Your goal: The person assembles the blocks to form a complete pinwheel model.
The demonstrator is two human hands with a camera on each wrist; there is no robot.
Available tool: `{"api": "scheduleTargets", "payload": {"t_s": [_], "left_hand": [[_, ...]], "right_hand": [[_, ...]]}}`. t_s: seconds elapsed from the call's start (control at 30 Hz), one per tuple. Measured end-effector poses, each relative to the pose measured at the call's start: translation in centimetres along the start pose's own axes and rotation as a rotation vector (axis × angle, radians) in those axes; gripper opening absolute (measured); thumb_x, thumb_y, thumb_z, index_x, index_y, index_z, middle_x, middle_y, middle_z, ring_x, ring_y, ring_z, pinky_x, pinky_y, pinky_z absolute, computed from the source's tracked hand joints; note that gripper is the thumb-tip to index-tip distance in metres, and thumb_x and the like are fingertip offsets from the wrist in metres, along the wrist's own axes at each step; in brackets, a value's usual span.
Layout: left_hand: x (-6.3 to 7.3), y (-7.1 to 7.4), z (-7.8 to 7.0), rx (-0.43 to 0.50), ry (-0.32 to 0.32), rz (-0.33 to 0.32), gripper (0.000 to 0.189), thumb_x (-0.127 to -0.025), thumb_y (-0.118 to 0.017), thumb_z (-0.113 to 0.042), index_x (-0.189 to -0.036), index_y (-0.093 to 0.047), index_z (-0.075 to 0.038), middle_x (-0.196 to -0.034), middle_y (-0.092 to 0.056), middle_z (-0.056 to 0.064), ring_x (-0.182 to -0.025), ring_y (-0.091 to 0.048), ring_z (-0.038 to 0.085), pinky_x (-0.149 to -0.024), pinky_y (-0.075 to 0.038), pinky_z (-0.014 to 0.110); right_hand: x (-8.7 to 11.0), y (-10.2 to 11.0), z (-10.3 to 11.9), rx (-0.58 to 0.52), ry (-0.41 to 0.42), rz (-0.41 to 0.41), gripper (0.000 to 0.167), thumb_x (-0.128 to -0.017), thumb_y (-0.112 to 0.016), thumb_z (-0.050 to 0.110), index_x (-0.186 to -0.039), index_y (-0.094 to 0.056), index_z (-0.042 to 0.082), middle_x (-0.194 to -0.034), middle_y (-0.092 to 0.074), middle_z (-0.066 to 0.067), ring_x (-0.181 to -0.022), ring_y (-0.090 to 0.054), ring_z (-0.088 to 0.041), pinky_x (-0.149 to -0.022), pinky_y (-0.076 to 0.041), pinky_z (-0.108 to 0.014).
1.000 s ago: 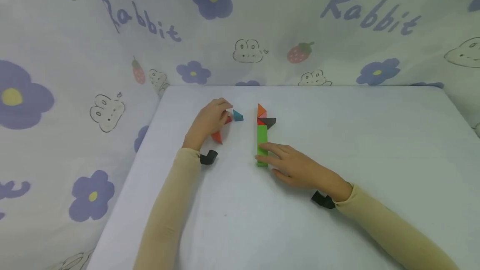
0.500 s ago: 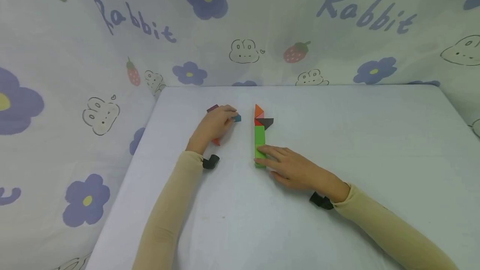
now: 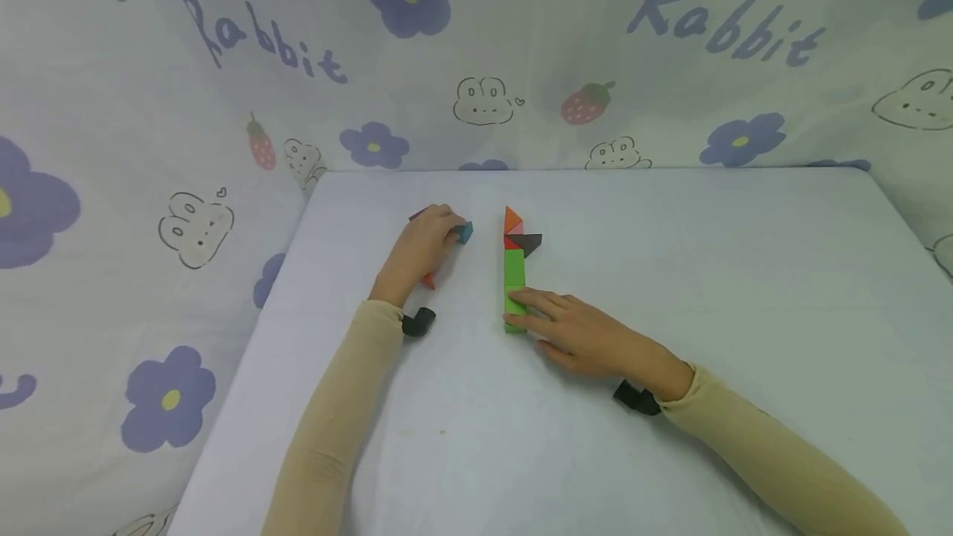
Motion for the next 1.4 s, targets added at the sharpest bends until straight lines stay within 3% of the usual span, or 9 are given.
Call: {"api": "scheduleTargets", "payload": {"t_s": [0.2, 0.47, 0.63, 0.77, 1.0, 1.4], "left_hand": [[-0.1, 0.6, -0.4, -0.018, 0.019, 0.04, 0.022, -0.093, -0.066, -0.008, -0.114, -0.072, -0.005, -0.108, -0.066, 0.008, -0.106, -0.062, 0.027, -0.097, -0.051, 0.038], [-0.3, 0.3, -1.7, -0.045, -0.028, 0.148, 0.035, -0.097, -0.062, -0.015, -0.131, -0.063, -0.006, -0.116, -0.066, 0.011, -0.111, -0.061, 0.027, -0.101, -0.05, 0.038], [0.0, 0.7, -1.5, 0.001, 0.003, 0.116, 0.033, -0.098, -0.057, -0.011, -0.131, -0.062, -0.007, -0.118, -0.065, 0.01, -0.114, -0.06, 0.027, -0.104, -0.048, 0.039], [0.1, 0.7, -1.0, 0.031, -0.025, 0.09, 0.028, -0.099, -0.056, -0.008, -0.124, -0.067, -0.006, -0.126, -0.062, 0.008, -0.122, -0.057, 0.026, -0.11, -0.043, 0.039], [-0.1, 0.2, -1.1, 0.045, -0.016, 0.175, 0.031, -0.101, -0.051, -0.01, -0.129, -0.064, -0.008, -0.143, -0.055, 0.002, -0.139, -0.045, 0.023, -0.118, -0.034, 0.039], [0.0, -0.1, -2.5, -0.032, -0.085, 0.11, 0.034, -0.097, -0.055, -0.004, -0.13, -0.064, -0.008, -0.127, -0.059, 0.007, -0.117, -0.057, 0.025, -0.104, -0.048, 0.036]], "right_hand": [[0.0, 0.2, 0.1, -0.008, 0.002, -0.011, 0.053, -0.094, -0.063, 0.014, -0.145, -0.048, 0.02, -0.155, -0.037, -0.007, -0.141, -0.04, -0.025, -0.098, -0.05, -0.046], [0.0, 0.2, 0.1, -0.008, 0.01, -0.025, 0.054, -0.093, -0.064, 0.013, -0.144, -0.048, 0.019, -0.155, -0.037, -0.007, -0.14, -0.041, -0.025, -0.096, -0.051, -0.045], [0.0, 0.2, 0.2, -0.01, 0.025, -0.041, 0.053, -0.093, -0.065, 0.013, -0.143, -0.05, 0.019, -0.155, -0.038, -0.008, -0.139, -0.042, -0.026, -0.095, -0.052, -0.045], [0.0, 0.2, 0.1, -0.007, 0.03, -0.042, 0.053, -0.093, -0.065, 0.013, -0.143, -0.05, 0.018, -0.155, -0.038, -0.008, -0.14, -0.042, -0.026, -0.095, -0.052, -0.045], [0.0, 0.1, 0.0, 0.001, 0.034, -0.043, 0.054, -0.093, -0.065, 0.013, -0.144, -0.049, 0.019, -0.155, -0.037, -0.007, -0.139, -0.042, -0.026, -0.093, -0.053, -0.044], [0.1, 0.0, 0.0, -0.01, 0.015, -0.032, 0.054, -0.093, -0.064, 0.012, -0.144, -0.049, 0.019, -0.155, -0.037, -0.007, -0.139, -0.042, -0.026, -0.092, -0.053, -0.043]]}}
Point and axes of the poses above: each hand's wrist, its own x-axis away from the middle knuckle, its own y-axis out of the back of the hand, z = x × y, the point moved 1 cm from there along -x, towards the middle knuckle
